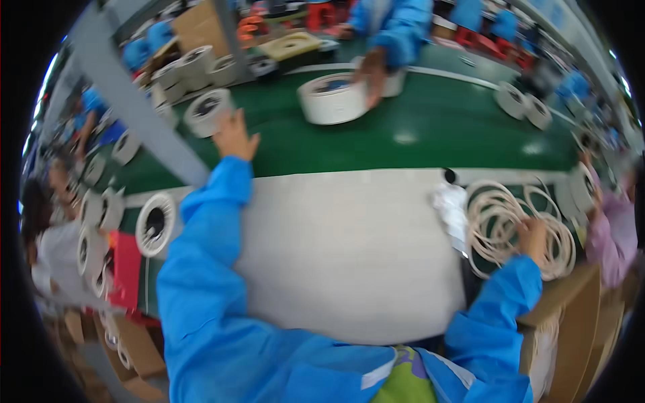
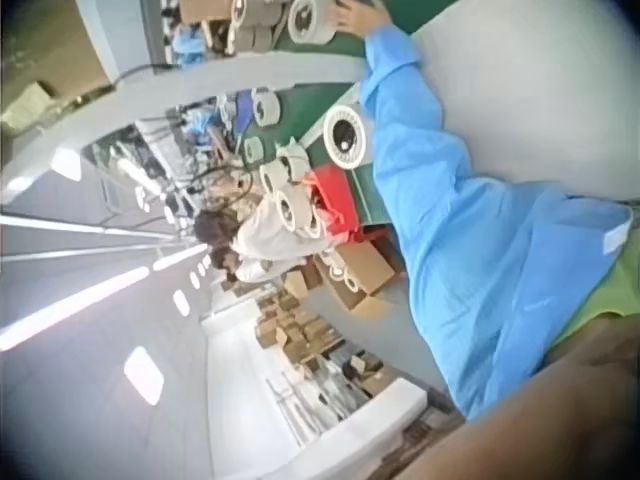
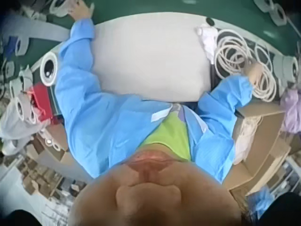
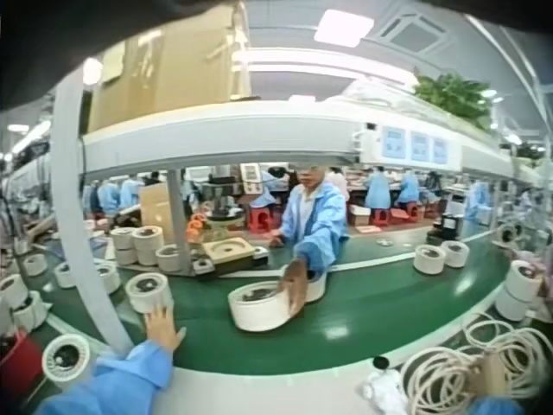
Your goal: The person fastens a waist strap, unloads rubber rings from a cardboard box onto the table, and repeatedly takes circular fan units from a conveyor belt. They install a rubber ring onto each fan unit by hand and push the assembled units back onto the conveyor belt.
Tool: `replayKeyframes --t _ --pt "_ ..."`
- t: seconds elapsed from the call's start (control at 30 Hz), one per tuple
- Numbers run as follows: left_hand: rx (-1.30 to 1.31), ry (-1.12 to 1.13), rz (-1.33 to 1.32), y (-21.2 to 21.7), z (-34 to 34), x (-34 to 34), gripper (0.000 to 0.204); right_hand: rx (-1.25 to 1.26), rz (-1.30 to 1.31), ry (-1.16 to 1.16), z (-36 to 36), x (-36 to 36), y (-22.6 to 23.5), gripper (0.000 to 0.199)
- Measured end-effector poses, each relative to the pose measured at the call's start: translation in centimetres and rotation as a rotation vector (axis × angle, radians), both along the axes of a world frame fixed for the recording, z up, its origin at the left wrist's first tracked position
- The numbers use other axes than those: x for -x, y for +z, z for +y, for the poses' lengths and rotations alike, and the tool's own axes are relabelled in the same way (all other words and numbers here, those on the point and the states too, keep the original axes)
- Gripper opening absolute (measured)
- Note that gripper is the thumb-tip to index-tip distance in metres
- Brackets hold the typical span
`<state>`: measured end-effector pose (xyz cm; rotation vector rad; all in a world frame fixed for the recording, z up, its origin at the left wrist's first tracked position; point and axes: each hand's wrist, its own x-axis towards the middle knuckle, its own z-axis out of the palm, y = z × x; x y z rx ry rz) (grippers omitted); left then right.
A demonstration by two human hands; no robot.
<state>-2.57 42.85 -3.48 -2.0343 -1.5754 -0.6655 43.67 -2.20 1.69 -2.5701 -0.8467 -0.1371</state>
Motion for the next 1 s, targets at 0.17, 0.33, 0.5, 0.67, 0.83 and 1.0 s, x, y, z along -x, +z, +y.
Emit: replayKeyframes --t 0.17,0.33,0.5,0.67,0.83,1.0 --pt "0.082 0.258 0.099 1.1 4.0 2.0 0.081 -0.088 -0.07 0.116 -1.9 5.3 6.4 0.015" --pt "-0.18 0.381 0.344 -2.3 12.0 7.6 0.083 -0.427 0.123 0.13 -1.6 9.0 9.1 0.015" --pt "0.307 0.335 0.222 1.5 10.1 3.0 0.083 -0.595 0.143 0.27 0.0 12.5 9.9 0.017" --pt "0.135 -0.348 -0.006 5.6 -1.6 0.5 0.076 -0.723 0.347 0.395 3.6 13.4 7.8 0.024" --pt "0.366 -0.955 0.179 6.6 -20.9 -1.3 0.074 -0.649 0.602 0.501 7.1 15.4 7.2 0.029" --pt "0.416 -1.121 0.335 5.4 -27.5 -0.9 0.07 -0.456 0.951 0.618 8.6 18.5 5.7 0.029"
